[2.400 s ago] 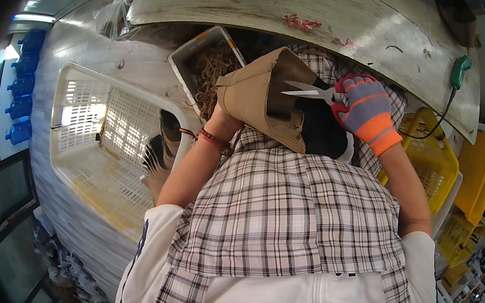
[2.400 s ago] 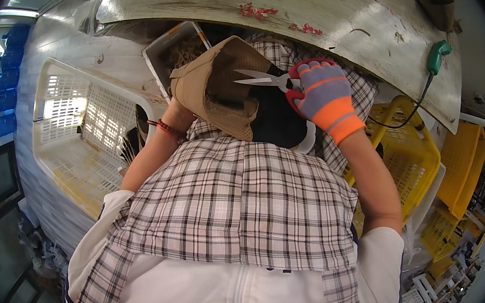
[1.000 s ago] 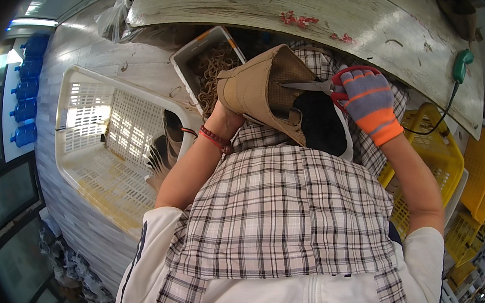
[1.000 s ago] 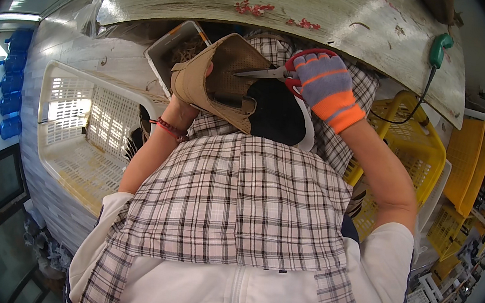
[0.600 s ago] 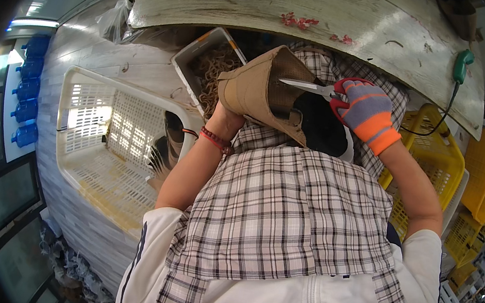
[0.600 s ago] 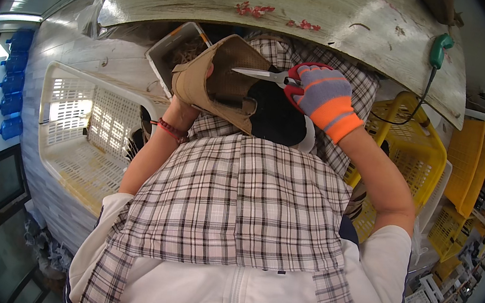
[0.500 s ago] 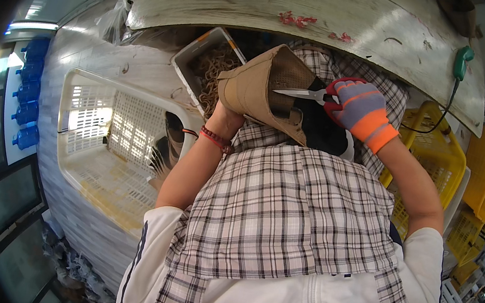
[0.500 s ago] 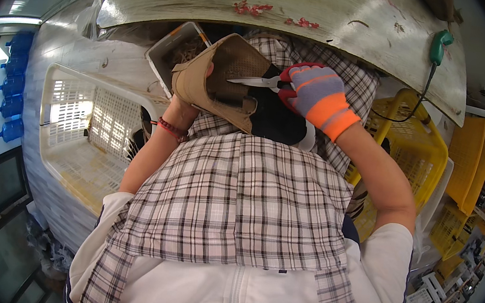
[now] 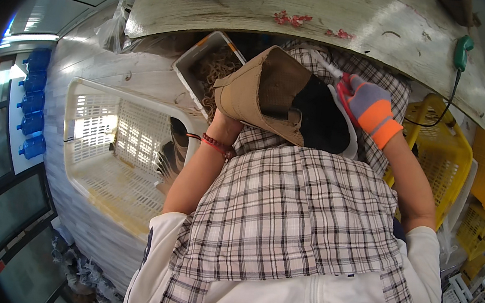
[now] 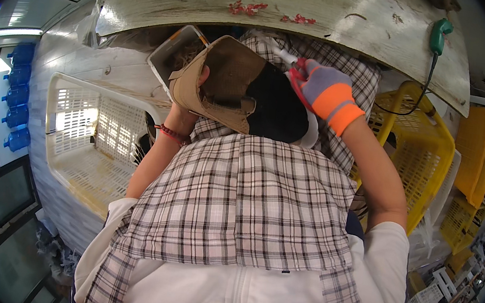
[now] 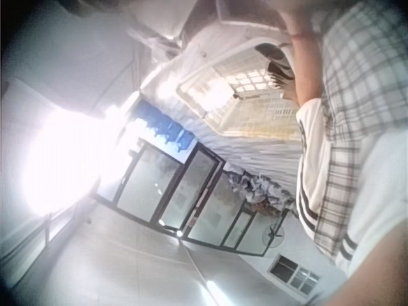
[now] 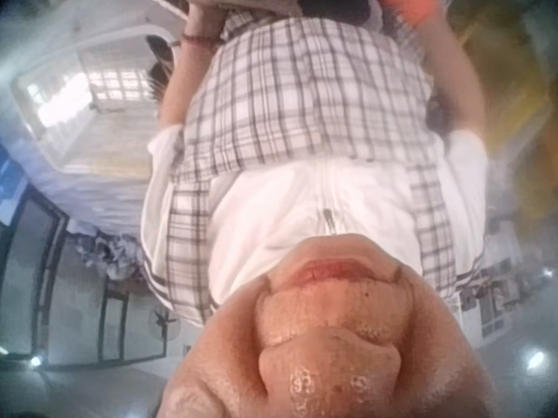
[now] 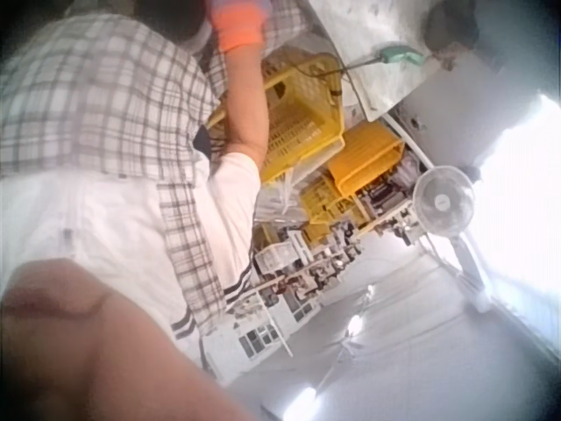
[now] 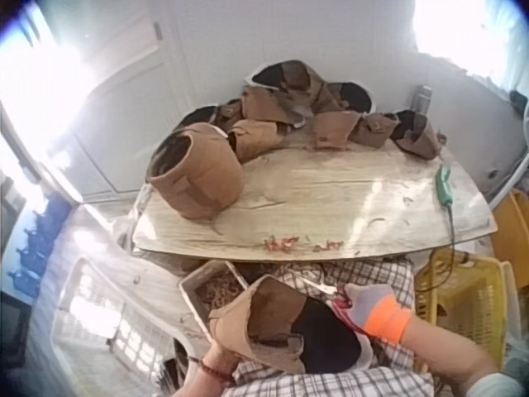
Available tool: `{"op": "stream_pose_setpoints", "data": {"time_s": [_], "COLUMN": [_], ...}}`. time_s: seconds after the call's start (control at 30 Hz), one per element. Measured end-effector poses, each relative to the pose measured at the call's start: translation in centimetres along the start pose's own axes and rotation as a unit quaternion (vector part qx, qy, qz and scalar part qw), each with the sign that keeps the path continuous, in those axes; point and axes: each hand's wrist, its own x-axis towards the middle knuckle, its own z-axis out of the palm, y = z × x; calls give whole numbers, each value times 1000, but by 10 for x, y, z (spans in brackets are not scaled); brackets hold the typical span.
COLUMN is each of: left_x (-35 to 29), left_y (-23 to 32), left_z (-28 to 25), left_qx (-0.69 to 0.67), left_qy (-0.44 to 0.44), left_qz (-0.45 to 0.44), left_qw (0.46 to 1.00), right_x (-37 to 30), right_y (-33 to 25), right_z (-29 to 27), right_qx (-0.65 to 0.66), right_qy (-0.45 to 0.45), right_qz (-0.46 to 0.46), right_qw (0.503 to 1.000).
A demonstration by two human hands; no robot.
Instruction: The person repeatedly picks up brown shoe uppers from a table and uses shears to trim the inner lining or edges. Trimmed pieces fall into a white basket below. The person handles each upper one at a time, rotates it as needed, and places it back on the table after trimming.
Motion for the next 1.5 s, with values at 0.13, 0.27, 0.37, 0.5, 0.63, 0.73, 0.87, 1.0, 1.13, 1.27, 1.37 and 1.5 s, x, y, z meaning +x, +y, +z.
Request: {"op": "stream_pose_setpoints", "data": {"time_s": [0.13, 0.27, 0.37, 0.5, 0.63, 0.73, 0.87, 1.0, 1.13, 1.27, 1.37, 1.5], "left_x": [-2, 14, 20, 15, 5, 9, 13, 20, 21, 21, 23, 24], "left_y": [4, 3, 3, 5, 13, 10, 6, 1, 1, 1, 1, 6], "left_z": [5, 3, 5, 8, 17, 11, 9, 2, -2, 0, 2, 13], "left_qx": [-10, -36, -28, 4, 48, 45, 22, 0, 68, 14, 67, 159], "left_qy": [-31, -56, -76, -116, -35, -91, -78, -59, -114, -89, -91, -104], "left_qz": [-6, -20, -10, 29, -16, 18, 3, -24, 46, 13, 35, 104], "left_qw": [999, 998, 997, 993, 998, 995, 997, 998, 990, 996, 993, 976], "right_x": [-24, -5, -3, 11, 18, 16, 13, 12, 18, 22, 20, 6], "right_y": [-21, -11, -13, -9, -5, -3, 9, 1, -4, -2, 6, 1], "right_z": [4, 4, -1, 15, 26, 27, 28, 13, 14, 21, 26, 14], "right_qx": [-46, -75, -100, -102, -86, -86, -64, -84, -74, -133, -110, 12], "right_qy": [-11, 133, 125, 165, 179, 174, 95, 118, 124, 125, 127, 94], "right_qz": [-144, -179, -222, -232, -241, -228, -137, -207, -239, -235, -204, -92], "right_qw": [988, 972, 962, 953, 950, 954, 984, 967, 960, 955, 964, 991]}}
